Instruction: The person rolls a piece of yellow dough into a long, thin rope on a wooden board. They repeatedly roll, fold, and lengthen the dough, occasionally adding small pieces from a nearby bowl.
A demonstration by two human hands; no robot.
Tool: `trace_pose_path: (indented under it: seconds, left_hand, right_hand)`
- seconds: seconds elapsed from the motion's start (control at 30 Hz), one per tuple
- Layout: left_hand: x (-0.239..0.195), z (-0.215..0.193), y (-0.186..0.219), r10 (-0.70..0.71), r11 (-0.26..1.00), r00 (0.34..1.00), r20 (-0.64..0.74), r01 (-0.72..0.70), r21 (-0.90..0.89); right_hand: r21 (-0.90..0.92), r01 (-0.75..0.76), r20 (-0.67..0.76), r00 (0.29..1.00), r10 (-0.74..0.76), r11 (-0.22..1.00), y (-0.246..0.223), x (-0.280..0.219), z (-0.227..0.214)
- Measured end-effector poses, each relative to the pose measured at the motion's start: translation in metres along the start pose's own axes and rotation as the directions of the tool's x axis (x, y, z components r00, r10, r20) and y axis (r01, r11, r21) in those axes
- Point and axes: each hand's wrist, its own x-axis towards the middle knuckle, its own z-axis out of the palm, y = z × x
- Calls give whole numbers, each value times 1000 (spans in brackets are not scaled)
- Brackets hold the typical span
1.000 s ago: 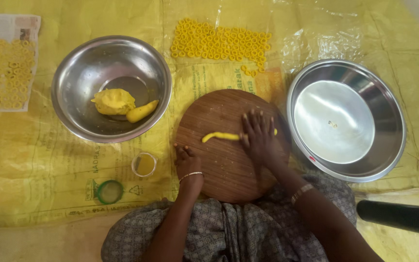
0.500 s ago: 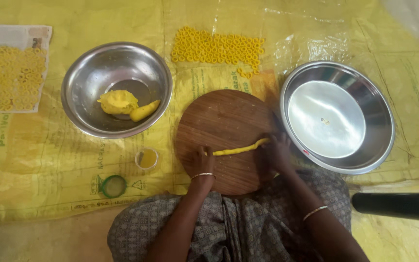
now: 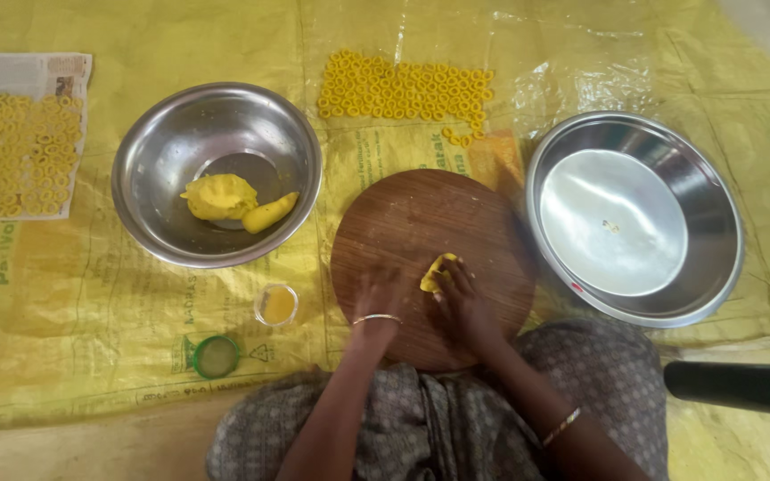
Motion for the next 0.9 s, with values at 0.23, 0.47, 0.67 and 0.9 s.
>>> trace_pose_path:
  seconds: [0.23,0.47,0.67,0.9]
  left_hand:
    - [18,22,-28,-485,837,860,159,404,369]
    - [26,76,-47,-475,790,879,49,401,464]
    - [27,55,-37,-515,796,855,61,451,404]
    - [14,2,-13,-473,834,839,270,327,445]
  right_hand:
    - [-222,98,-60,992,-114,970,17,81,47]
    - [-427,100,139,989,-45,899,54,203,60]
    - [-406,338,372,910,-184,849,20,38,35]
    - [-259,299,188,948,-256,918,-12,-21,5]
